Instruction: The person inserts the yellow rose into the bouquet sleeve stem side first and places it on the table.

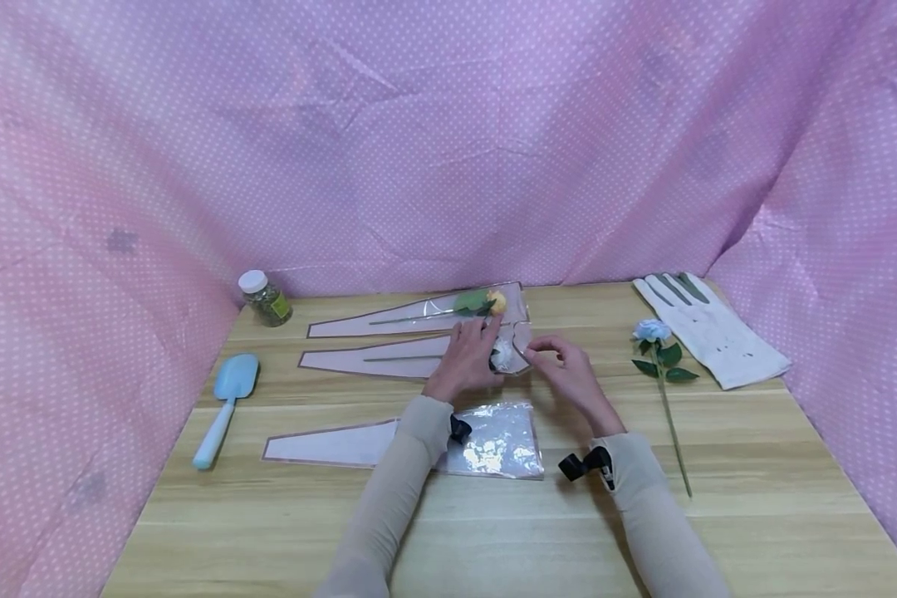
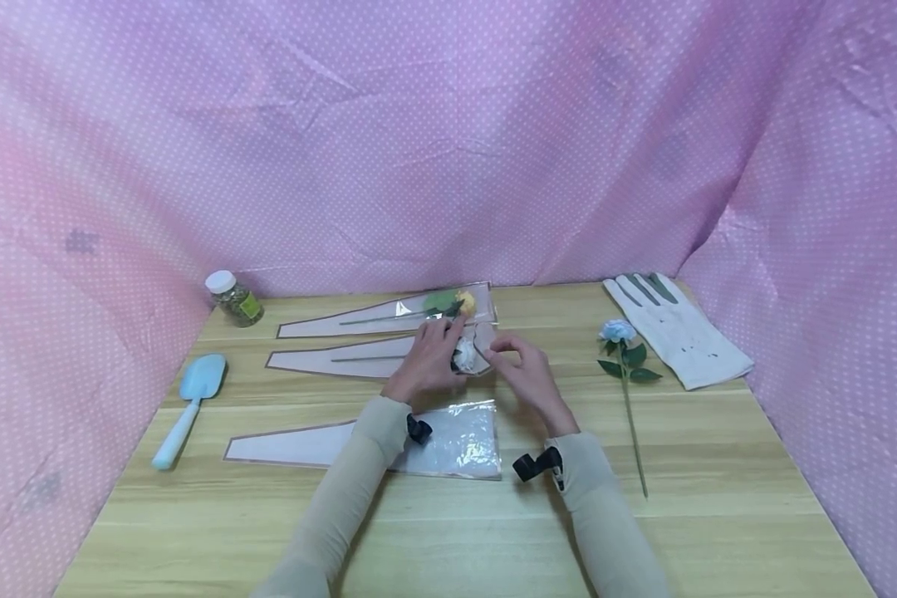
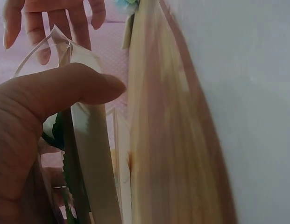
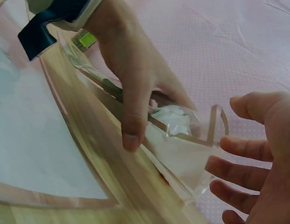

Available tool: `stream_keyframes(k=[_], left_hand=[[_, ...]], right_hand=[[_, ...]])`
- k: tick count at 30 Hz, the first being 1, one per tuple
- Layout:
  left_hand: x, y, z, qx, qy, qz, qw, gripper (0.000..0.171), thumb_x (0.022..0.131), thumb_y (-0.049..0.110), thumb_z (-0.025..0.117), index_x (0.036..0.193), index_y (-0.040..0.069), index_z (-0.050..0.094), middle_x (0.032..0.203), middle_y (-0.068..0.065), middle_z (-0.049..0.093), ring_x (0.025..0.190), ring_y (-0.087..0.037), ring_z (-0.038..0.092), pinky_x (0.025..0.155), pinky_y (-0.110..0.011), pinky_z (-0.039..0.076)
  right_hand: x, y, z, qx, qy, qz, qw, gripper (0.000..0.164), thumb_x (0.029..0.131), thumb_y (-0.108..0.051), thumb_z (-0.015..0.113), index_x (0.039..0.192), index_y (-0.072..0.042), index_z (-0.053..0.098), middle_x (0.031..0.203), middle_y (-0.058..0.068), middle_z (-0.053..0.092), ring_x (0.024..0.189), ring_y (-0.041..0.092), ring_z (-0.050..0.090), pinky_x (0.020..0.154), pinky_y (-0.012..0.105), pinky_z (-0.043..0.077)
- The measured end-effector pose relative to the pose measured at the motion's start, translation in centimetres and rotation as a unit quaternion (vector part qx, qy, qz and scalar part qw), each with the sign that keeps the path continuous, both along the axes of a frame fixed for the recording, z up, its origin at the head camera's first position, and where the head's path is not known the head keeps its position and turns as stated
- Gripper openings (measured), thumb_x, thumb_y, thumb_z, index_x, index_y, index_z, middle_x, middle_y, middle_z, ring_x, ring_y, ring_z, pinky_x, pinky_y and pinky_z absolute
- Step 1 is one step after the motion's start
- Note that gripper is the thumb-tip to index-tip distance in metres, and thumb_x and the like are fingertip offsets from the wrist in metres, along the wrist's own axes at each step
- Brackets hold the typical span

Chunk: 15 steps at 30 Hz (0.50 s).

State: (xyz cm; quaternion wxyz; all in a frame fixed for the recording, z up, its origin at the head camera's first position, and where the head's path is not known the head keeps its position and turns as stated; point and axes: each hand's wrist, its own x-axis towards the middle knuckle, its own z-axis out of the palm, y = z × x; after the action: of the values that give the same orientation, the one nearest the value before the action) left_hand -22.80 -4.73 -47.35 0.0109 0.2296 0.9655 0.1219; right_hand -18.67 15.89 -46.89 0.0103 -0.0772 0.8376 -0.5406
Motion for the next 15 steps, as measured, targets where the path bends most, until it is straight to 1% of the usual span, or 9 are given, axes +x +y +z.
stream_keyframes(k=[3,6,11,15], left_hand=[[-0.3,0.0,-0.1,-0.012,0.001,-0.002,0.9999,0.113,0.071,0.047,0.084,0.159,0.015,0.020,0.147,-0.015,0.044,0.140,-0.031,0.041,0.124,-0.052,0.023],[-0.5,0.1,-0.2,-0.018,-0.002,-0.005,0.9998,0.113,0.072,0.049,0.084,0.159,0.015,0.021,0.147,-0.014,0.044,0.139,-0.031,0.041,0.123,-0.051,0.023],[-0.8,0.4,-0.4,-0.024,-0.006,-0.007,0.9997,0.118,0.069,0.055,0.085,0.159,0.015,0.021,0.145,-0.014,0.046,0.139,-0.031,0.041,0.123,-0.050,0.025],[-0.9,0.5,-0.6,-0.026,-0.008,-0.008,0.9996,0.118,0.069,0.056,0.085,0.159,0.015,0.021,0.144,-0.013,0.047,0.139,-0.031,0.041,0.122,-0.050,0.026]], right_hand=[[-0.2,-0.5,-0.1,0.006,0.010,-0.003,1.000,0.034,0.095,-0.030,0.067,0.117,-0.004,0.067,0.123,0.018,0.069,0.124,0.035,0.058,0.111,0.056,0.037],[-0.4,-1.0,-0.1,0.014,0.021,-0.009,1.000,0.031,0.093,-0.027,0.069,0.113,-0.003,0.068,0.119,0.018,0.070,0.118,0.035,0.062,0.110,0.056,0.040],[-0.9,-1.6,-0.3,0.033,0.033,-0.035,0.998,0.026,0.092,-0.024,0.070,0.108,-0.003,0.071,0.110,0.018,0.073,0.108,0.034,0.065,0.104,0.053,0.044],[-1.3,-1.8,-0.6,0.047,0.037,-0.053,0.997,0.024,0.091,-0.021,0.071,0.106,-0.002,0.072,0.106,0.019,0.074,0.102,0.032,0.066,0.096,0.046,0.047]])
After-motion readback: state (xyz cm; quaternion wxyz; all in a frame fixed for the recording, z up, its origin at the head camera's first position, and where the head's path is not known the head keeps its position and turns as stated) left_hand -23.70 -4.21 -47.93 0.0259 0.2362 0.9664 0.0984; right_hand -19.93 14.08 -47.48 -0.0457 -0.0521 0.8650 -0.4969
